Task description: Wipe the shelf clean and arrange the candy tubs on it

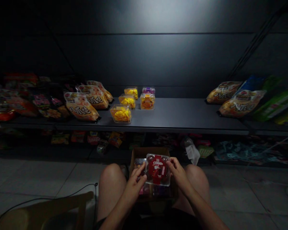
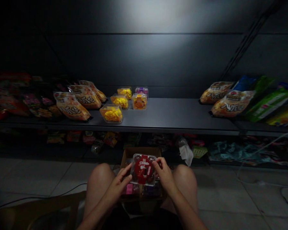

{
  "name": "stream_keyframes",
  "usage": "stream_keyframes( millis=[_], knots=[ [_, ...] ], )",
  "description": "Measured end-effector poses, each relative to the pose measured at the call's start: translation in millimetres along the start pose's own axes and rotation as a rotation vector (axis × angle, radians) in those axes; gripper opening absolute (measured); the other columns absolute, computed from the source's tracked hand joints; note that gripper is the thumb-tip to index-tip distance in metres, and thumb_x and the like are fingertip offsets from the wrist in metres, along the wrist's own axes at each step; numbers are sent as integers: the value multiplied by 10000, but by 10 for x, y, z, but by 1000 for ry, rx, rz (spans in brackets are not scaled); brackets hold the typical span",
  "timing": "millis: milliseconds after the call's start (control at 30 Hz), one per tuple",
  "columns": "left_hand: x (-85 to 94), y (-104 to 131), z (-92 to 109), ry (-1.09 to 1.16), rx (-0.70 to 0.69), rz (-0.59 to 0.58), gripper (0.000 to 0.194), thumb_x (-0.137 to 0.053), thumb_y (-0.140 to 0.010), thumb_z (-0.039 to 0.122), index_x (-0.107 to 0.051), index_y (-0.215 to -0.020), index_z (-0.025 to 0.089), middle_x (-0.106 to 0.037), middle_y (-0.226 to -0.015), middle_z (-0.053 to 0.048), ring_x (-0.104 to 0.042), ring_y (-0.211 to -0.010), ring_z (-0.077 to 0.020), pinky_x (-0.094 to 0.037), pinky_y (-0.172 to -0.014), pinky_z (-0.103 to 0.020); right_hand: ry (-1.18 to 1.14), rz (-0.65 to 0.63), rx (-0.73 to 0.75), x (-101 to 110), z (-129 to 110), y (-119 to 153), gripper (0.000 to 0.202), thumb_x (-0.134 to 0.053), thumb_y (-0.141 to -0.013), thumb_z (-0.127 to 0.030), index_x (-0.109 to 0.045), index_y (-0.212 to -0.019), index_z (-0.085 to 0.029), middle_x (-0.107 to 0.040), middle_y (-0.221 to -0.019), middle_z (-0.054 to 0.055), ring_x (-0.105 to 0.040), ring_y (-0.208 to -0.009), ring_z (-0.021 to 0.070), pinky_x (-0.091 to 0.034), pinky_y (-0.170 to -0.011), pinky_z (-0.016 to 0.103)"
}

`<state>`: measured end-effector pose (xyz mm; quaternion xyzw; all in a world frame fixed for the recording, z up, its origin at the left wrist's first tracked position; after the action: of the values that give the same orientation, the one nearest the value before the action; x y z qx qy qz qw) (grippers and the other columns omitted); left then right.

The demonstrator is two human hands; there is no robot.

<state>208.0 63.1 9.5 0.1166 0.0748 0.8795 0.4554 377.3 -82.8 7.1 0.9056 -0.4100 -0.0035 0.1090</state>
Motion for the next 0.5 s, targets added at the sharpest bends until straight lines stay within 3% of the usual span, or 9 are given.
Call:
stream_keyframes(
  millis=[267, 500],
  knots=[
    [42, -40, 282, 16, -59, 23, 569, -602, -824, 434, -538, -1360, 255, -519, -1398, -81, -437, -1345, -273, -340, -1143, -403, -19, 48, 83, -33, -167, -184, 372, -546, -861, -584, -564, -1009, -242, -660, -929, 22, -632, -849, 222, -522, -758, 332],
    [86, -255, 478, 24, -155, 81, 620, -577, -842, 374, -429, -1435, 273, -400, -1508, -63, -337, -1419, -262, -284, -1178, -411, -9, 119, 208, -96, -520, -352, 360, -580, -861, -530, -547, -1079, -245, -656, -958, 26, -630, -889, 223, -516, -788, 326]
  ],
)
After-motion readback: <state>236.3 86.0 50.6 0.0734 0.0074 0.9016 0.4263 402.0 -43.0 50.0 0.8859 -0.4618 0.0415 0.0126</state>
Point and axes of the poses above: each hand's wrist, its own y-axis away from the middle knuckle, its own x-axis out of the back of the hand, z = x × y, the point moved 8 cm from there along -y, towards the middle knuckle
